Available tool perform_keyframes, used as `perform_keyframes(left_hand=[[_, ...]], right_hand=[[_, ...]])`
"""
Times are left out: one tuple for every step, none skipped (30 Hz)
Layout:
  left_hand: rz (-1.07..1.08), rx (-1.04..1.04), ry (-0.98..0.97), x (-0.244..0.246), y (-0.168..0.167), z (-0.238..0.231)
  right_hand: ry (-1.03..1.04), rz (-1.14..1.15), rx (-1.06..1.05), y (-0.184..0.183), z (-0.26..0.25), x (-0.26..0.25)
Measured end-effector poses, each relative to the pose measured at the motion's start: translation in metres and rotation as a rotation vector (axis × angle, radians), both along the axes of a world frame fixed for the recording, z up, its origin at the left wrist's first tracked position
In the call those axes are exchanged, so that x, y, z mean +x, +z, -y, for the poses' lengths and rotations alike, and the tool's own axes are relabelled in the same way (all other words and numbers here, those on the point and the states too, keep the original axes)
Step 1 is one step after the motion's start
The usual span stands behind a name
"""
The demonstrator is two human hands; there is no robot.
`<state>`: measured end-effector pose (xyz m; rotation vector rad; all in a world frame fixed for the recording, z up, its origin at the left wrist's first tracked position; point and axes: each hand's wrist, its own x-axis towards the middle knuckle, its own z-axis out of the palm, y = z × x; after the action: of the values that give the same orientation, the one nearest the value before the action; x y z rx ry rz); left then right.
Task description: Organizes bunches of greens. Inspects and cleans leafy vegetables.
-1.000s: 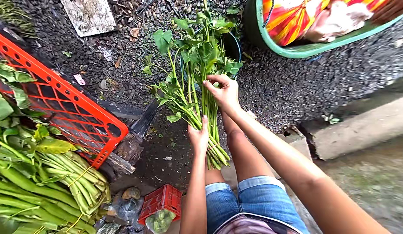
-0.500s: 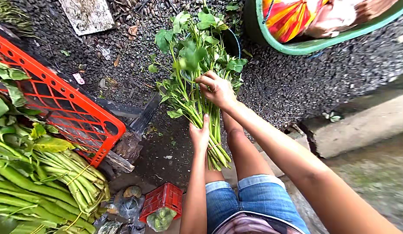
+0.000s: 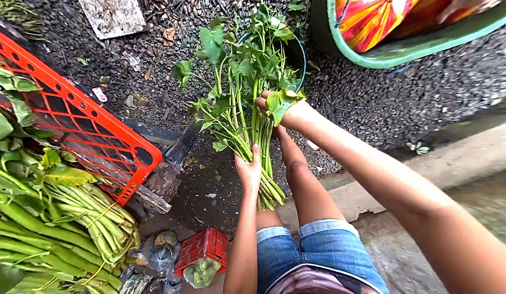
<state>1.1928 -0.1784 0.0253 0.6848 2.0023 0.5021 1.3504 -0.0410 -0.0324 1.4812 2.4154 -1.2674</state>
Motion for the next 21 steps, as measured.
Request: perform_keyframes(left_hand=[[-0.008, 0.004, -0.016, -0.001, 0.000, 0.001], [-0.013, 0.009, -0.035, 0.000, 0.000, 0.003], [-0.012, 0.006, -0.053, 0.001, 0.000, 0.003], [-0.012, -0.009, -0.069, 0.002, 0.001, 0.004], [-0.016, -0.029, -0.080, 0.004, 0.001, 0.005], [-0.026, -0.046, -0.091, 0.005, 0.001, 0.005], [-0.033, -0.056, -0.098, 0.006, 0.000, 0.005], [-0.032, -0.058, -0.102, 0.007, 0.000, 0.006], [-0.027, -0.057, -0.107, 0.006, -0.002, 0.005], [-0.022, -0.059, -0.110, 0.005, -0.003, 0.006], [-0.010, -0.068, -0.114, 0.004, -0.001, 0.008], [0.009, -0.076, -0.117, 0.002, -0.001, 0.007], [0.044, -0.082, -0.100, -0.001, -0.004, 0.005], [0.105, -0.103, -0.068, -0.005, -0.006, 0.006], [0.184, -0.134, -0.020, -0.011, -0.008, 0.008], [0.264, -0.160, 0.039, -0.017, -0.009, 0.010], [0.336, -0.185, 0.100, -0.023, -0.011, 0.010], [0.400, -0.214, 0.148, -0.029, -0.011, 0.009], [0.455, -0.244, 0.188, -0.035, -0.009, 0.009], [0.505, -0.263, 0.229, -0.040, -0.006, 0.009], [0.553, -0.263, 0.276, -0.044, -0.003, 0.010]], right_hand=[[0.036, 0.020, 0.009, 0.003, -0.001, -0.002], [0.057, 0.034, 0.012, 0.007, -0.003, -0.005], [0.030, 0.015, 0.011, 0.011, -0.005, -0.007], [-0.061, -0.028, 0.001, 0.013, -0.003, -0.010], [-0.221, -0.086, -0.038, 0.014, 0.001, -0.015], [-0.415, -0.156, -0.125, 0.018, 0.004, -0.019], [-0.631, -0.198, -0.301, 0.026, 0.003, -0.024], [-0.855, -0.253, -0.488, 0.031, 0.003, -0.029], [-1.105, -0.368, -0.642, 0.029, 0.003, -0.034], [-1.307, -0.511, -0.813, 0.029, 0.001, -0.038], [-1.431, -0.633, -0.945, 0.033, 0.001, -0.038], [-1.466, -0.712, -0.985, 0.038, -0.002, -0.036], [-1.426, -0.756, -0.952, 0.044, -0.008, -0.030], [-1.347, -0.769, -0.867, 0.052, -0.013, -0.023], [-1.264, -0.750, -0.761, 0.061, -0.018, -0.013], [-1.218, -0.733, -0.656, 0.070, -0.024, -0.002], [-1.206, -0.722, -0.559, 0.078, -0.030, 0.010], [-1.220, -0.713, -0.472, 0.081, -0.037, 0.022], [-1.266, -0.698, -0.403, 0.079, -0.043, 0.033], [-1.338, -0.670, -0.368, 0.074, -0.049, 0.040], [-1.417, -0.619, -0.378, 0.062, -0.056, 0.043]])
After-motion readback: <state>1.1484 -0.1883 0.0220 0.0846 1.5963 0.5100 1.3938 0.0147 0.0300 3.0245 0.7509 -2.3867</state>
